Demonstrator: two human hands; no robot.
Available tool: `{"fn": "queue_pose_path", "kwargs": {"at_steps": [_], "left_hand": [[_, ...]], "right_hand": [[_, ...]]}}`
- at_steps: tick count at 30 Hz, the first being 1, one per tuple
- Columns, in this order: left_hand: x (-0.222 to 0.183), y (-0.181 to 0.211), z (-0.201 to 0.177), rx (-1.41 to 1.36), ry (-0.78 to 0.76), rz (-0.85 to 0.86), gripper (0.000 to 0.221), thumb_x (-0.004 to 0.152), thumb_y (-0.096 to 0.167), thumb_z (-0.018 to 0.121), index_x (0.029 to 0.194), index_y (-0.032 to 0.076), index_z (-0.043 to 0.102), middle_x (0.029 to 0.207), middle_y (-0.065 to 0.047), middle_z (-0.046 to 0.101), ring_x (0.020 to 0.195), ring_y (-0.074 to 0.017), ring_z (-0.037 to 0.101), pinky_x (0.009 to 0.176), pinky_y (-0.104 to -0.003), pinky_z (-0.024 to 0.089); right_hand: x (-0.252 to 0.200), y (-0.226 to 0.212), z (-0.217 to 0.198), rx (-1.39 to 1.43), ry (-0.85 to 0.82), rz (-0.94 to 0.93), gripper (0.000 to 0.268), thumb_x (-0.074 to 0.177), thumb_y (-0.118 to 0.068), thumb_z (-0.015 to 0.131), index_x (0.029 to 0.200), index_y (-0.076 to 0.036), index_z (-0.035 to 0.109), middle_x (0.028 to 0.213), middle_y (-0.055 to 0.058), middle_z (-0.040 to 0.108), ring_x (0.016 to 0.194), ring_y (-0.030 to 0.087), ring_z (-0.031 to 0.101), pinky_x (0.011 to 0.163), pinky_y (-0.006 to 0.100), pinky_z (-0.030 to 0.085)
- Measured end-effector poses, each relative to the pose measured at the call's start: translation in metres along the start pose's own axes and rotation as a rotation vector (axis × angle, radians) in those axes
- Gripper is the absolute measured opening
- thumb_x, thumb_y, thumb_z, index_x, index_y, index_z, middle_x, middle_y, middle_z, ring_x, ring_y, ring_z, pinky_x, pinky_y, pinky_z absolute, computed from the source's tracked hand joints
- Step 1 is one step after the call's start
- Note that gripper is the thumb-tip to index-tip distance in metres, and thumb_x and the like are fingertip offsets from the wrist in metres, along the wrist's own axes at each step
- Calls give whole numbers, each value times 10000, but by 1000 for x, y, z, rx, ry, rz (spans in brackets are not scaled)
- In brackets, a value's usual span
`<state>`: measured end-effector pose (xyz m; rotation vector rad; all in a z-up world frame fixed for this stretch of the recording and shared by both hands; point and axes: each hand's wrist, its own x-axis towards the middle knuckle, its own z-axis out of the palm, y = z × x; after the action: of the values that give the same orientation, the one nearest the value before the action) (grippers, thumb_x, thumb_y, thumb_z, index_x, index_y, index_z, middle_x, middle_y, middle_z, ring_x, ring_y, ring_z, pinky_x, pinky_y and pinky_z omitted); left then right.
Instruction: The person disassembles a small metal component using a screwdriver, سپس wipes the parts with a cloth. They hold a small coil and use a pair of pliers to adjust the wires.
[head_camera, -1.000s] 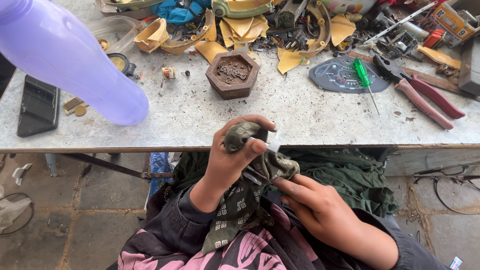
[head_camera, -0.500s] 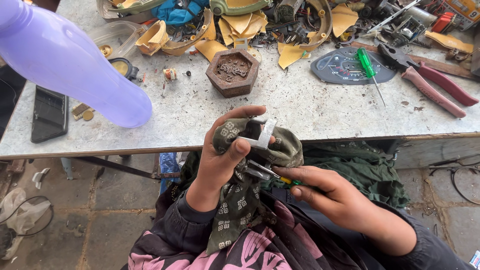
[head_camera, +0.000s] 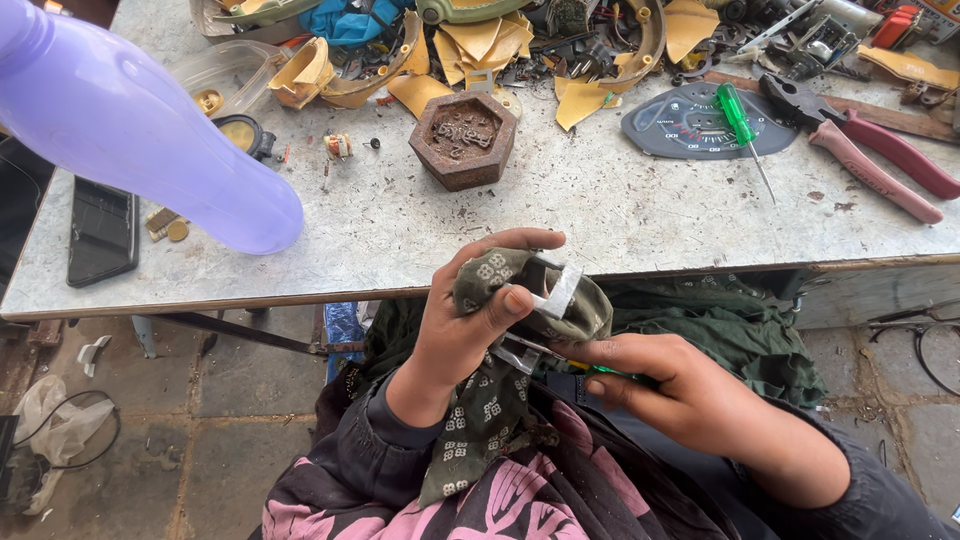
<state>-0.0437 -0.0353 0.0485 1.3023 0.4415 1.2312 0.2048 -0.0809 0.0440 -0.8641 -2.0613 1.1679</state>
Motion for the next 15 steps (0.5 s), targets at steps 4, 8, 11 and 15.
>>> {"fn": "queue_pose_path", "kwargs": {"at_steps": [4, 8, 11, 15], "left_hand": [[-3, -7, 3, -6, 51, 44, 603, 994, 387, 759, 1383, -42, 590, 1363, -118, 684, 1156, -124, 681, 1020, -282, 572], [-2, -14, 4, 10, 86, 91, 556, 1010, 377, 757, 1312, -60, 594, 1362, -131, 670, 1124, -143, 697, 995, -296, 591], [-1, -14, 4, -4, 130, 108, 622, 1011, 381, 754, 1393, -78, 579, 1295, -142, 694, 1090, -159, 709, 988, -318, 607], [1, -4, 6, -61, 155, 105, 691, 1021, 427, 734, 1445, -84, 542, 1213, -173, 721, 1096, -203, 732, 1007, -354, 621]], "right_hand": [[0, -20, 4, -222, 43, 34, 414, 877, -88, 714, 1288, -123, 698, 984, 114, 755, 859, 305, 758, 693, 376, 576], [2, -33, 10, -350, 106, -22, 502, 850, -86, 713, 1346, -140, 658, 887, 109, 685, 713, 315, 692, 565, 391, 531], [2, -31, 17, -532, 108, 46, 576, 833, -109, 730, 1396, -183, 631, 723, 95, 567, 581, 285, 621, 502, 411, 494], [3, -29, 22, -731, 164, -109, 629, 799, -67, 690, 1412, -180, 602, 729, 65, 526, 549, 241, 592, 466, 396, 488]]}}
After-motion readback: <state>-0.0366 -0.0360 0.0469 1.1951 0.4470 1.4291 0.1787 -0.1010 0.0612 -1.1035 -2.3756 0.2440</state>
